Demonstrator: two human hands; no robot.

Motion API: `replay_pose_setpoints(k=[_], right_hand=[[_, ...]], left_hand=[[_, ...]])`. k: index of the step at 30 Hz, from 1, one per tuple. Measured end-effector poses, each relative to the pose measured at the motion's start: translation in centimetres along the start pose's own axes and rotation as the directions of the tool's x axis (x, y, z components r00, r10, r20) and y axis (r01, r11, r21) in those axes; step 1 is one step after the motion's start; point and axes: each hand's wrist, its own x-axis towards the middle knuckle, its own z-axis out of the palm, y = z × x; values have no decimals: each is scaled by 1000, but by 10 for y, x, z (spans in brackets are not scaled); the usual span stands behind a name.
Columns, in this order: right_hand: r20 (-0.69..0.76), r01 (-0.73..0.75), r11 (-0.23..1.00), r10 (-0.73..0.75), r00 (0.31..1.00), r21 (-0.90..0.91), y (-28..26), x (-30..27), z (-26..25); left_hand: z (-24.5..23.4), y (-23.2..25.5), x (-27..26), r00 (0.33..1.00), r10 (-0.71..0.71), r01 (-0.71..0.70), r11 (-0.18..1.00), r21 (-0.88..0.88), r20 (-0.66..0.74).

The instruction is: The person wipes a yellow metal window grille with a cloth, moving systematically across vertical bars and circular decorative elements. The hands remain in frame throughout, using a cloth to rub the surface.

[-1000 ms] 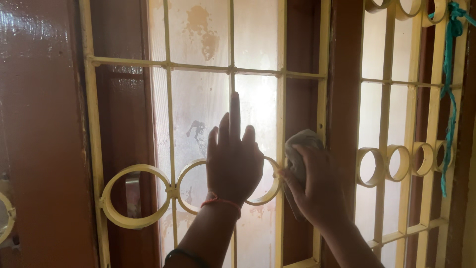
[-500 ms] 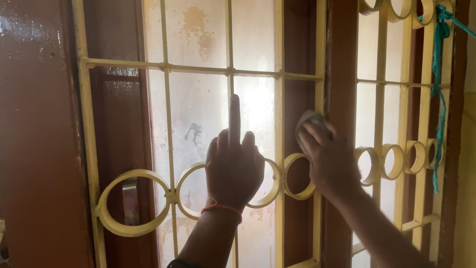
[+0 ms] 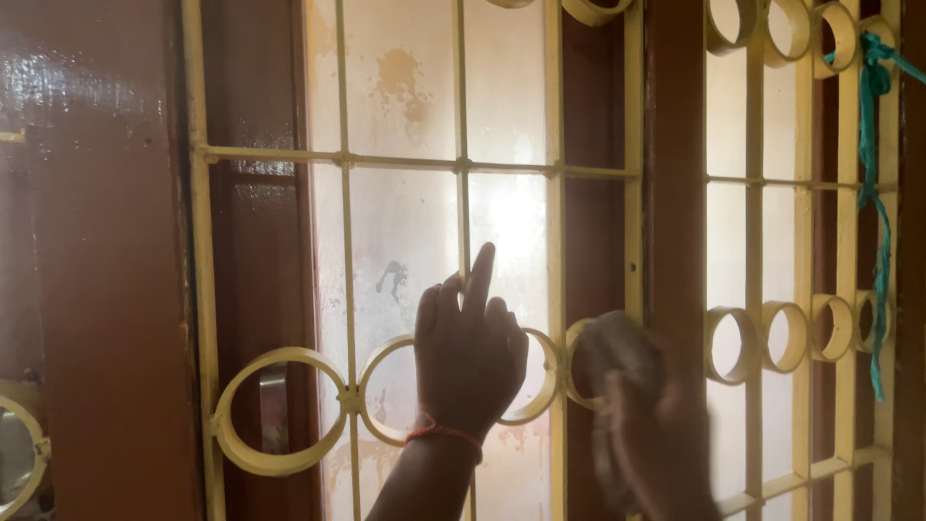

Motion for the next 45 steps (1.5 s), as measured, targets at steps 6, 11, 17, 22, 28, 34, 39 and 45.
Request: replay_pose_setpoints(k=[6,11,17,22,28,34,39,45], right_hand=[[103,284,948,-271,957,-146,31,-30,18],[372,385,898,-290,882,-212,56,-5,-27],[255,231,955,-181,950,-185,41,-17,-40],[178,-194,970,219,959,-150,9,-63,-25],[107,305,920,-287,952,-246,22,-101,33],[90,305,938,-293,952,-166,79,-142,52],[169,-28,987,55,984,-156,80,-154,43],[251,-188,978,204,946,-85,54,-101,41]], left_hand=[[2,4,-1,1000,-1,0,999,43,29],[3,6,-5,997,4,-12,995,103,72],[0,11,-18,996,25,-33,995,96,84],[-2,13,-20,996,26,-33,995,97,80],[-4,13,-24,992,18,-26,998,63,121],[-5,15,-27,988,0,-28,982,184,153],[-9,24,-35,978,-57,19,983,185,202],[-9,25,-40,981,-48,15,985,170,189]])
